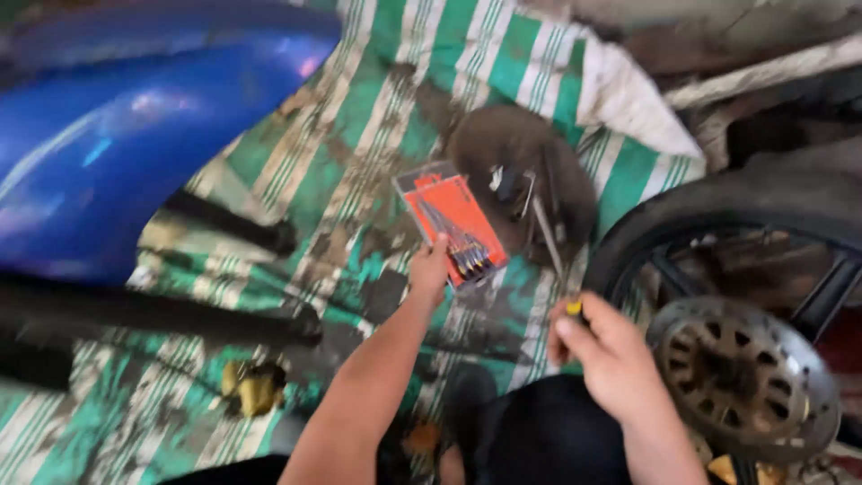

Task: Removing brake pads from a motorcycle caliper and using a file to clean the friction surface.

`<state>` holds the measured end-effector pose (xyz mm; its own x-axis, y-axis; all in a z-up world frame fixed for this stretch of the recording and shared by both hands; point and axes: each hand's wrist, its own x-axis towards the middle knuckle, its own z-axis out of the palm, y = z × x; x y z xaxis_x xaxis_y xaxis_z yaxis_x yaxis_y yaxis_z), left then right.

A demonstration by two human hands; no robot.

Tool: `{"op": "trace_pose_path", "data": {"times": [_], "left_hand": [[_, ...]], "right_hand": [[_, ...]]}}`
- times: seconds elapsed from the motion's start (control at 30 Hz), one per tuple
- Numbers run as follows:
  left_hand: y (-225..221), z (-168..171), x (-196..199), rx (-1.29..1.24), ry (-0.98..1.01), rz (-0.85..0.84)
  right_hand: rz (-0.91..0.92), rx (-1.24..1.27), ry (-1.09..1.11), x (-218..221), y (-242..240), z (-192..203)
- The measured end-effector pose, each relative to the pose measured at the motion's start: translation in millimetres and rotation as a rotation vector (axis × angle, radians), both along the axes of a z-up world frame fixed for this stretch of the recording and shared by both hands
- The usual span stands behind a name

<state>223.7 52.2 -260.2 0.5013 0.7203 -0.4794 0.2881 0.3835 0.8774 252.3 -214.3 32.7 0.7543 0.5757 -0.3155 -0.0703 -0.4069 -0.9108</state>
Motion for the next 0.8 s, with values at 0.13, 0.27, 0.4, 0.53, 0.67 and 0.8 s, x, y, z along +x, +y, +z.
{"op": "trace_pose_path", "data": {"times": [0.13, 0.27, 0.4, 0.53, 0.67, 0.8], "left_hand": [[40.9, -15.1, 58.3, -0.066, 0.184, -0.078], [76.7, -49.4, 100.2, -0.055, 0.093, -0.075], [99.4, -45.1, 115.4, -0.087, 0.149, -0.102], [104.3, -67.7, 133.6, 0.042, 0.197, -0.155], [112.2, -102.0, 157.2, 0.127, 0.358, -0.158], [123.3, -87.5, 157.7, 0.085, 0.429, -0.107]], "right_hand": [[-0.012, 0.040, 0.101, 3.9, 0.8, -0.4], [0.000, -0.026, 0.143, 11.3, -0.9, -3.8], [-0.074, 0.005, 0.245, 20.7, -4.1, -20.6], [-0.040, -0.194, 0.271, 28.4, 12.0, -20.6], [0.114, -0.302, 0.255, 41.8, 4.6, -39.8], [0.058, -0.373, 0.301, 44.5, 8.1, -36.9]]}}
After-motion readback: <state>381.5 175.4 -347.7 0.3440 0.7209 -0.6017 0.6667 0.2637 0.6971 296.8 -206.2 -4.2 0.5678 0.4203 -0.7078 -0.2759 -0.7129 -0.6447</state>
